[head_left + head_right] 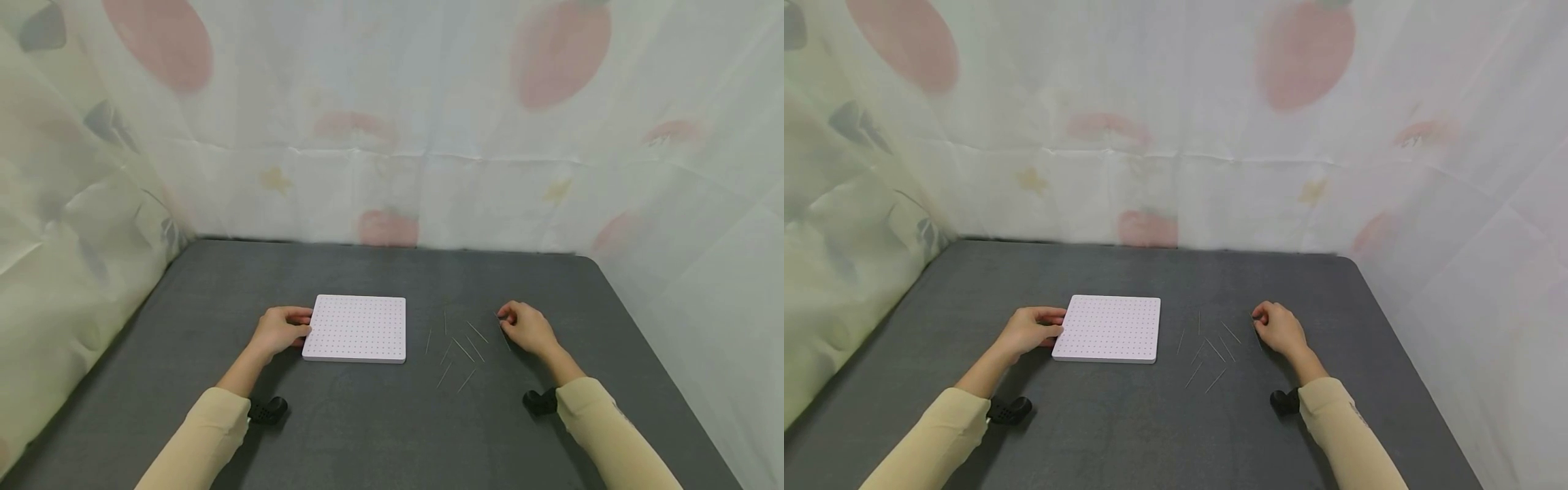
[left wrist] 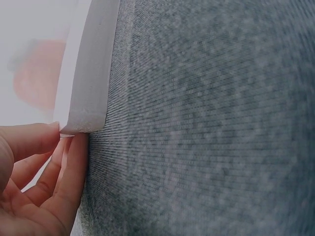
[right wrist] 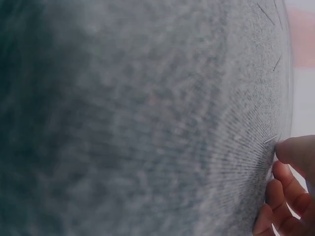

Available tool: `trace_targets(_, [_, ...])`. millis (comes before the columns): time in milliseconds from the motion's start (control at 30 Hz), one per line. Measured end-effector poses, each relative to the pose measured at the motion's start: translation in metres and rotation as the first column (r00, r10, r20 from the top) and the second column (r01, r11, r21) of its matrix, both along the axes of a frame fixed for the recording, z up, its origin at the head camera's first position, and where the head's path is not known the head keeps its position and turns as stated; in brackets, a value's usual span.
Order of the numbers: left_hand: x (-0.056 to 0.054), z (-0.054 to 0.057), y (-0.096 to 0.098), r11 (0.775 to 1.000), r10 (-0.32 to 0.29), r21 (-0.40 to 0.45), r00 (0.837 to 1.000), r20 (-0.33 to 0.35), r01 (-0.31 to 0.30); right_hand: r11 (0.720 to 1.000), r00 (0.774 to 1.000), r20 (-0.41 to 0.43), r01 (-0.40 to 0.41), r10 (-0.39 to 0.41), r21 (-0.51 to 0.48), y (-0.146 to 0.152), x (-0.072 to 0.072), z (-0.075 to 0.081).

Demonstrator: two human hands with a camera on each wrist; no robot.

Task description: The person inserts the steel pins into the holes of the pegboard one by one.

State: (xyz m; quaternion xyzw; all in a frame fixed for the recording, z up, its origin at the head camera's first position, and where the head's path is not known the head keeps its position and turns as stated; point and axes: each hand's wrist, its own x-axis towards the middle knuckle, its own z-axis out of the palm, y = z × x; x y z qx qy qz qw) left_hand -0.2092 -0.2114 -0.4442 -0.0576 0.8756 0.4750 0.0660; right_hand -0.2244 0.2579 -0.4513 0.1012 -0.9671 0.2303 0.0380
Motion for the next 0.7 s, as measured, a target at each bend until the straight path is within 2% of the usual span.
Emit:
trace_targets(433, [0.0000,0.0019,0.0005,1.000,0.000,0.012,1.000,0.004,0.000,1.000,1.000,-0.019,0.002,-0.002,0.001,-0.0006,-0.0013,0.0001])
trace_targets(700, [0.0008,0.0024,0.0008,1.000,0.006,0.014,1.000,0.000,-0.006,0.997,0.997,0.020,0.074,-0.073,-0.018,-0.0044,-0.0011,0.0006])
